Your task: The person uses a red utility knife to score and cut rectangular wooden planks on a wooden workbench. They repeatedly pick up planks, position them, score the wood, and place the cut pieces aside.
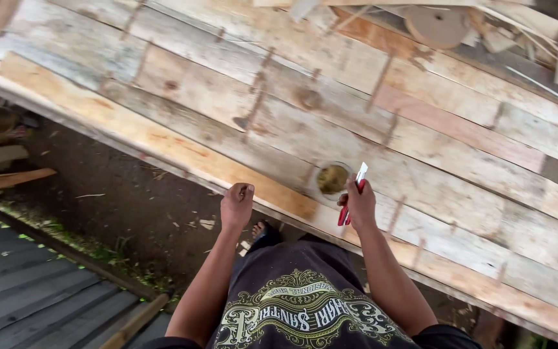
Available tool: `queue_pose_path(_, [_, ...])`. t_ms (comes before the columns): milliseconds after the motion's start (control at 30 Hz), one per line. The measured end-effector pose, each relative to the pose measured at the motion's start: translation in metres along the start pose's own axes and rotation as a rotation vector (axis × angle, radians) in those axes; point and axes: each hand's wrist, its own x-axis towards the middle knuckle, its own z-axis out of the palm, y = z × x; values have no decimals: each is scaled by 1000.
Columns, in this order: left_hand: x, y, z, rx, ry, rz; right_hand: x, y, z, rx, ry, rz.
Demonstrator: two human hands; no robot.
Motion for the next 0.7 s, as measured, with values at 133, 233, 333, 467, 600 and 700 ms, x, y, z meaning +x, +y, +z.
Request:
queue_pose_path(133, [31,-22,-58,-40,55,2,-20,-44,83,88,-47,-49])
queue_pose_path(233, [54,-39,-87,-84,104,10,-27,-67,132,106,-93,-26])
queue_pose_path(333, [73,-41,-120,-167,109,14,6,-52,177,193,-145,5])
queue_pose_path(467, [104,-32,-171,-183,101,9,34,-53,242,176,-152,-22])
queue_pose_path(600, [166,-34,-224,-203,77,54,54,-69,309,162,-114,-46])
queue_pose_path(700, [220,-25,-269,-156,71,-8,87,-69,369,189,-46,-32])
